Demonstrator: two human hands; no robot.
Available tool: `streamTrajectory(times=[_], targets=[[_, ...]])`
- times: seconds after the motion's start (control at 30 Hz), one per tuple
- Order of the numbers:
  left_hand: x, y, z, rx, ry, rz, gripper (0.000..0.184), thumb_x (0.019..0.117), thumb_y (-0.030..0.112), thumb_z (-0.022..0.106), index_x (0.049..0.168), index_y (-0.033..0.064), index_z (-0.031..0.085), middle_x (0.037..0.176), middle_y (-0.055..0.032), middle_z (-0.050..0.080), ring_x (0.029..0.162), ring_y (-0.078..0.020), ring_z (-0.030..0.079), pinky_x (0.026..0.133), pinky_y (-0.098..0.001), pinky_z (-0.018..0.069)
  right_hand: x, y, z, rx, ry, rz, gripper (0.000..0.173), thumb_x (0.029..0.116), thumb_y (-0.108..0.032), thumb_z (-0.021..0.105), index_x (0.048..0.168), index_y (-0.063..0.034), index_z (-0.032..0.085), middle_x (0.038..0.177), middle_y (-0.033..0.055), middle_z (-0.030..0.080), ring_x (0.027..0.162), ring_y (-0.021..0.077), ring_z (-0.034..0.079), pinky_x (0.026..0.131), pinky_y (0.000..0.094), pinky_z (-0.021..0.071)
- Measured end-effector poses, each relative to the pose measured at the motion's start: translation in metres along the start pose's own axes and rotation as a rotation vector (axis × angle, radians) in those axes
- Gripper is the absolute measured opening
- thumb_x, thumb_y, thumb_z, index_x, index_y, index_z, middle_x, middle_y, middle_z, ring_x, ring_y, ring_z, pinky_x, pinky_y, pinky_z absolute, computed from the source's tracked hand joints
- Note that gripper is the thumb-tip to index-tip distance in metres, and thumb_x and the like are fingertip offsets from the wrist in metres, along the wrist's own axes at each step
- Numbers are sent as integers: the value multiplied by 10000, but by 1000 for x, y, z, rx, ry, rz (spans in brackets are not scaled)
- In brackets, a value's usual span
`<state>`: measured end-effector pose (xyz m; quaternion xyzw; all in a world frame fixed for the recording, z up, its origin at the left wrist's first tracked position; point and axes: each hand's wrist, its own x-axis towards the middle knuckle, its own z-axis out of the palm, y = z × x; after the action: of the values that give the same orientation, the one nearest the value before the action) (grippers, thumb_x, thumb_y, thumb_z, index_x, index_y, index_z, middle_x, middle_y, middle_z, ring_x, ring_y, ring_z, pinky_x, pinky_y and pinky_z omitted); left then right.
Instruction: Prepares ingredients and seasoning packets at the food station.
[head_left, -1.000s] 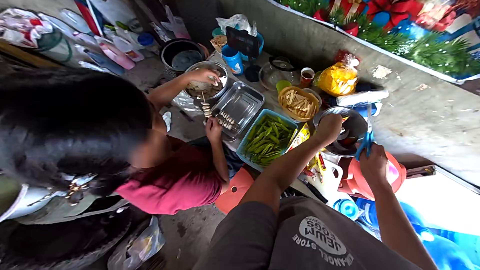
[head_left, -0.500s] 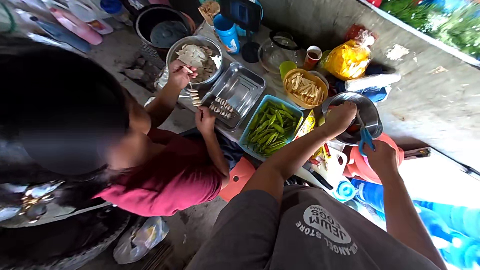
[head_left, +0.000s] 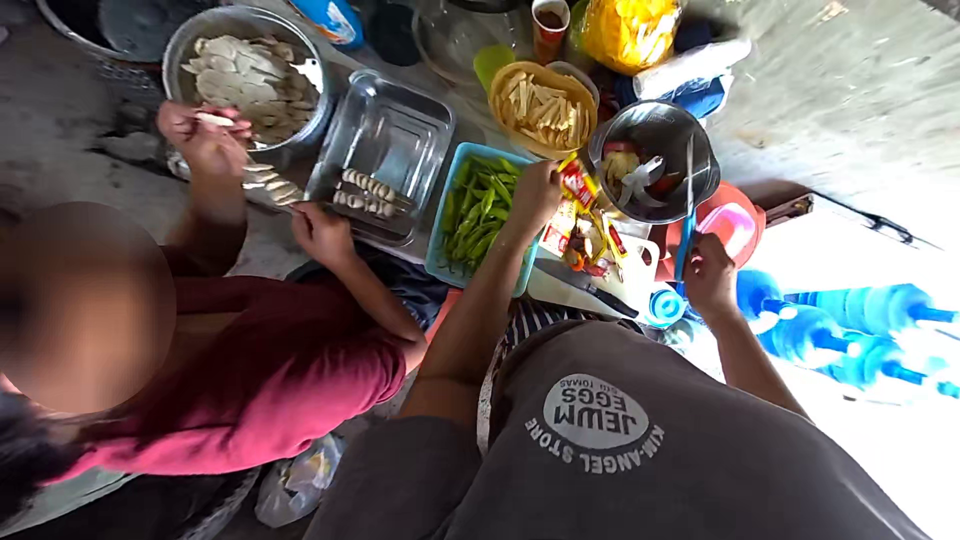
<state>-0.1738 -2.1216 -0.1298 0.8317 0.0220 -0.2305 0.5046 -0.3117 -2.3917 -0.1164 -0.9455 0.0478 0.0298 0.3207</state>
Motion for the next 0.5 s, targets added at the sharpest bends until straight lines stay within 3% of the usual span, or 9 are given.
streamTrajectory(times=[0.1, 0.2, 0.3, 0.4, 0.5], targets=[[-1, -16, 15, 217, -65, -113, 326, 1075, 102, 447, 1286, -105, 584, 1228, -303, 641, 1155, -408, 655, 1016, -561, 514, -18, 13, 32, 24, -186, 38, 328, 987, -92, 645, 1223, 134, 626, 1194, 303, 641, 1025, 396, 676, 883, 527, 559], [13, -19, 33, 288, -113, -148, 343, 1074, 117, 458, 1302, -112, 571, 1269, -313, 624, 1203, -432, 627, 1040, -571, 488, -23, 24, 59, 6, -334, 33, 379, 1001, -100, 590, 1307, 124, 606, 1215, 298, 644, 1060, 404, 668, 934, 537, 533], [18, -11, 24, 154, -69, -127, 366, 1102, 159, 422, 1317, -94, 575, 1288, -291, 624, 1185, -383, 652, 1038, -527, 515, -27, 22, 61, 43, -261, -20, 358, 997, -103, 595, 1263, 134, 631, 1152, 290, 666, 970, 389, 690, 861, 513, 562], [9, 11, -3, -33, 87, -45, 368, 1104, 171, 453, 1341, -92, 551, 1285, -274, 621, 1112, -314, 694, 985, -448, 573, -24, 9, 43, 130, -127, -16, 306, 973, -67, 643, 1197, 142, 655, 1112, 291, 671, 914, 363, 694, 800, 481, 578], [18, 41, 0, 67, 105, 104, 383, 1089, 164, 487, 1376, -85, 532, 1273, -285, 633, 1146, -338, 677, 1014, -459, 546, -6, 2, 23, 168, -64, 59, 262, 973, -19, 619, 1185, 134, 630, 1124, 285, 658, 935, 345, 694, 826, 479, 581]])
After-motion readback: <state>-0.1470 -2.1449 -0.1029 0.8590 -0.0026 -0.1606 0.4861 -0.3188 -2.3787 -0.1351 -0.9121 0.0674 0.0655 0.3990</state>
